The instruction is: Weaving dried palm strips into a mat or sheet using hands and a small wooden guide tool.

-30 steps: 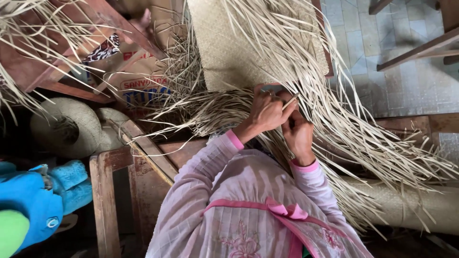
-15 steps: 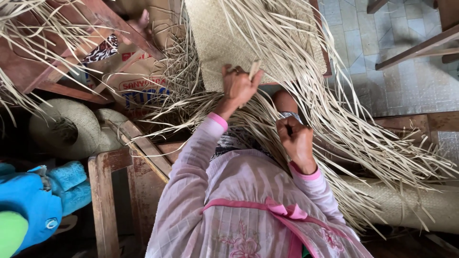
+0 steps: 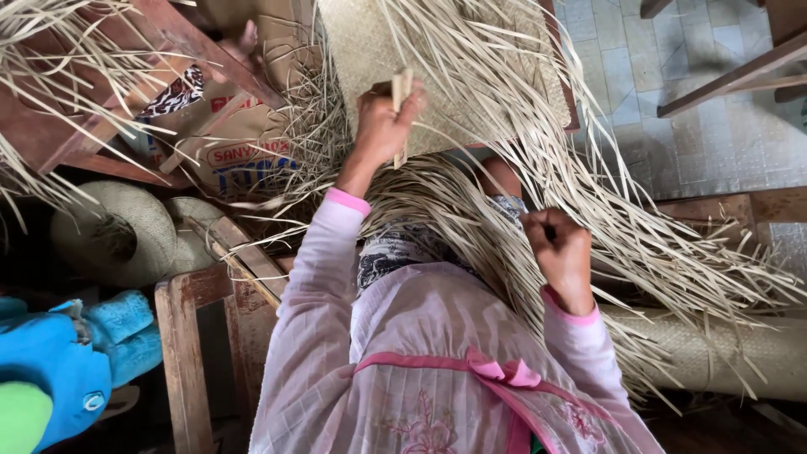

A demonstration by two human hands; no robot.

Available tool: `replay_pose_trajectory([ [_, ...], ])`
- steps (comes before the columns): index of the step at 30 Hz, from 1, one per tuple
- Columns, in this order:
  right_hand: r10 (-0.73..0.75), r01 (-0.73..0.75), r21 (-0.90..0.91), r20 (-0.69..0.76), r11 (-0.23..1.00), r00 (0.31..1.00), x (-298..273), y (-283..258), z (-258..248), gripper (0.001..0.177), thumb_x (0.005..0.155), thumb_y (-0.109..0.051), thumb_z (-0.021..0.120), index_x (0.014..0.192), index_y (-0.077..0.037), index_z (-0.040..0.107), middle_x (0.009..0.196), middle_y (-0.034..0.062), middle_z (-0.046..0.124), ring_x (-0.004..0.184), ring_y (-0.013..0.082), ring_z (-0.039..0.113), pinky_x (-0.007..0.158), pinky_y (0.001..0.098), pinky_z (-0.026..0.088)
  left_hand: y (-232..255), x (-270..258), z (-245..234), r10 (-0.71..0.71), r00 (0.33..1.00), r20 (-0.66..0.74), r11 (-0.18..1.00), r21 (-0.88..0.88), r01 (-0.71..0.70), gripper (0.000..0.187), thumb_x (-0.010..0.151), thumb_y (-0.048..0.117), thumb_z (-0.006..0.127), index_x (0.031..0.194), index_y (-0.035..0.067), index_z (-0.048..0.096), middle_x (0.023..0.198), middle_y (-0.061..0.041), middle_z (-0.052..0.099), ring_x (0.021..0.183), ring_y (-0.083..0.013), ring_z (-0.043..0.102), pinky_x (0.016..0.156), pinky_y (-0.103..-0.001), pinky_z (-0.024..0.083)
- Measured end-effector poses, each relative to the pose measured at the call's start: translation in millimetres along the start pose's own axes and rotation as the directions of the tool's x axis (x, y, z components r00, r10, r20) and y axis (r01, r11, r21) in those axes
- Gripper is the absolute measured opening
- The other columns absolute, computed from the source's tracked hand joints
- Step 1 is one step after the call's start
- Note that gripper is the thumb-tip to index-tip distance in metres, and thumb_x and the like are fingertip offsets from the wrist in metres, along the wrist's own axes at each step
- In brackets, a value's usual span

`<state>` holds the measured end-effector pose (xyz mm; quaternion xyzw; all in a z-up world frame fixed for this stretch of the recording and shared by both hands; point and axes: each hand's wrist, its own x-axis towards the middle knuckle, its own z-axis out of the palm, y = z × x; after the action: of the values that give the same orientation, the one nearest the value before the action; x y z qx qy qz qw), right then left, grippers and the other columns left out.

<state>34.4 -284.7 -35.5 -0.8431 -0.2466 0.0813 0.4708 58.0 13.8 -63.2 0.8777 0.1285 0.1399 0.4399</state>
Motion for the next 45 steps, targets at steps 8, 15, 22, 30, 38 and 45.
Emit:
replay_pose_trajectory([
  [8,0.081,-0.073,0.051,-0.158,0.996,0.984,24.9,6.4,26.0,0.009,0.08,-0.006,0.06,0.074,-0.008,0.066,0.044,0.0083,0.049,0.042,0.0111,0.042,0.042,0.0246,0.033,-4.4,-12.3,11.1,-0.169,0.97,-0.172,0.655,-0.756,-0.02,0.02,0.084,0.017,0.061,0.093,-0.001,0.064,0.069,-0.015,0.065,0.043,-0.0104,0.055,0.043,-0.02,0.048],
  [15,0.047,-0.033,0.08,-0.183,0.996,0.982,33.3,-0.2,29.8,0.009,0.078,-0.005,0.06,0.075,-0.01,0.068,0.042,0.005,0.046,0.041,0.0091,0.04,0.041,0.0224,0.032,7.0,-21.9,3.3,-0.272,0.955,-0.116,0.436,-0.9,0.015,0.021,0.08,0.013,0.066,0.096,-0.001,0.063,0.076,-0.016,0.064,0.042,-0.0077,0.049,0.041,-0.02,0.045],
  [22,0.033,-0.022,0.062,-0.174,0.998,0.984,34.1,-3.2,30.7,0.009,0.079,-0.005,0.061,0.075,-0.009,0.067,0.042,0.0051,0.047,0.042,0.0081,0.039,0.041,0.0229,0.031,7.9,-36.2,-1.9,-0.303,0.937,-0.171,0.705,-0.703,0.099,0.026,0.086,0.035,0.054,0.091,0.01,0.061,0.075,-0.01,0.066,0.064,-0.0149,0.057,0.065,-0.026,0.046],
  [30,-0.074,0.077,0.015,-0.151,0.997,0.986,31.5,3.0,28.0,0.009,0.077,-0.003,0.061,0.069,-0.006,0.062,0.042,0.0087,0.045,0.041,0.0125,0.04,0.041,0.0269,0.032,78.9,-61.9,80.3,0.53,0.812,-0.243,0.832,-0.035,-0.554,0.026,0.081,0.028,0.056,0.059,0.014,0.054,0.059,-0.004,0.061,0.059,-0.0166,0.06,0.075,-0.032,0.043],
  [38,-0.069,0.073,0.02,-0.128,0.997,0.989,18.1,-11.5,24.6,0.013,0.079,-0.006,0.06,0.067,-0.009,0.063,0.039,0.0046,0.045,0.038,0.0109,0.042,0.041,0.0235,0.033,59.8,-45.8,78.7,0.378,0.892,-0.246,0.922,0.009,-0.388,0.043,0.084,0.04,0.051,0.061,0.005,0.061,0.04,-0.011,0.053,0.048,-0.0254,0.062,0.072,-0.034,0.046],
  [45,0.046,-0.044,0.066,-0.032,0.997,0.998,-3.4,-63.1,-18.4,0.009,0.077,-0.005,0.061,0.068,-0.008,0.064,0.042,0.0048,0.048,0.046,0.0066,0.037,0.042,0.0247,0.034,-14.8,-16.5,24.1,0.377,0.852,-0.365,0.895,0.381,-0.233,0.048,0.085,0.043,0.053,0.052,0.008,0.058,0.036,-0.012,0.05,0.047,-0.0232,0.062,0.076,-0.029,0.041],
])
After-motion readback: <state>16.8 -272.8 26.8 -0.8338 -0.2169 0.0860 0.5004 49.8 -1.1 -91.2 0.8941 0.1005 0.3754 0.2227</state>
